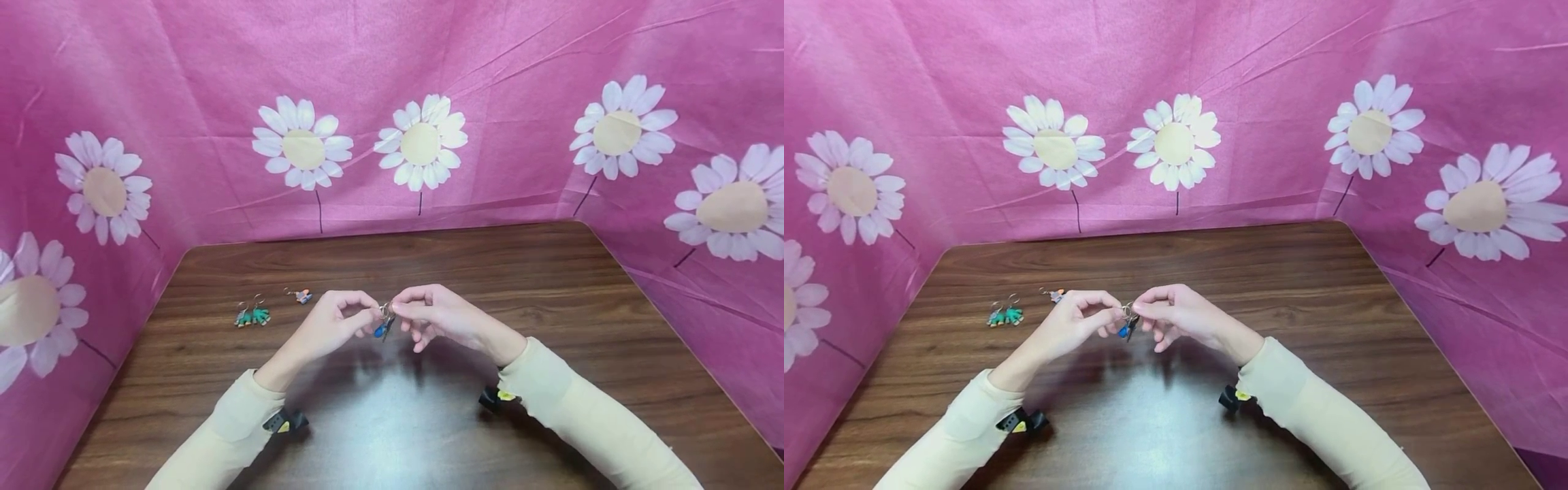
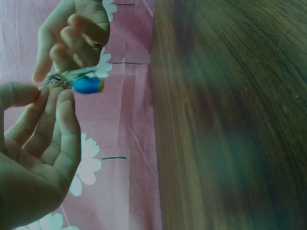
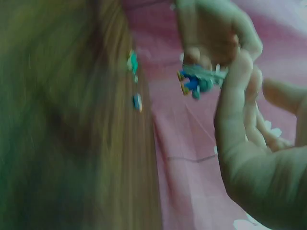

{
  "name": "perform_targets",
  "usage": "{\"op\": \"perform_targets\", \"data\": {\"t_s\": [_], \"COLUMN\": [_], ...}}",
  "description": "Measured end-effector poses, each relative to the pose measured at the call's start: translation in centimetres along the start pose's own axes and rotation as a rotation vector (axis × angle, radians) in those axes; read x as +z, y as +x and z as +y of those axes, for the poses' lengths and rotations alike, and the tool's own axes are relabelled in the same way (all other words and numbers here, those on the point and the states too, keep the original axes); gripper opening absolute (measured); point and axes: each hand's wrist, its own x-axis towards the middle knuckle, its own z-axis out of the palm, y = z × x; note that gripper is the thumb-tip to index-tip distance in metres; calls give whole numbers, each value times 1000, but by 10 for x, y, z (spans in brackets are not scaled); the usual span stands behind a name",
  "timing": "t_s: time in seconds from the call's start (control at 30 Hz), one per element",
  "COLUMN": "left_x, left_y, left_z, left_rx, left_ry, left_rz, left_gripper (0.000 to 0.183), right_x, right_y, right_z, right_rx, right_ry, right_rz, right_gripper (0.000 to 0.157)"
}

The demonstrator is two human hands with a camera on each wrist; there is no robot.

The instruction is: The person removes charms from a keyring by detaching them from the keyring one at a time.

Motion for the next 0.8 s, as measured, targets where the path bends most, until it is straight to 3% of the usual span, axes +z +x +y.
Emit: {"op": "perform_targets", "data": {"t_s": [0.1, 0.17, 0.4, 0.53, 0.67, 0.8], "left_x": [-2, -2, -1, 2, 3, 4], "left_y": [0, 0, 4, 0, -6, -9], "left_z": [0, 0, -5, -4, -1, 2], "left_rx": [-15, -12, 43, 33, 13, 11], "left_ry": [37, 67, 61, 10, 33, 52], "left_rz": [-30, -47, -13, 8, 42, 85], "left_gripper": [12, 11, 14, 14, 12, 12], "right_x": [-3, -3, 1, 5, 9, 10], "right_y": [2, 3, 4, 3, 1, -4], "right_z": [-4, -5, -7, -5, 0, -1], "right_rx": [3, -7, -54, -66, -50, -30], "right_ry": [-143, -177, -137, -43, 41, -107], "right_rz": [1, 9, 45, 79, 117, 133], "right_gripper": [23, 20, 16, 12, 10, 17]}}
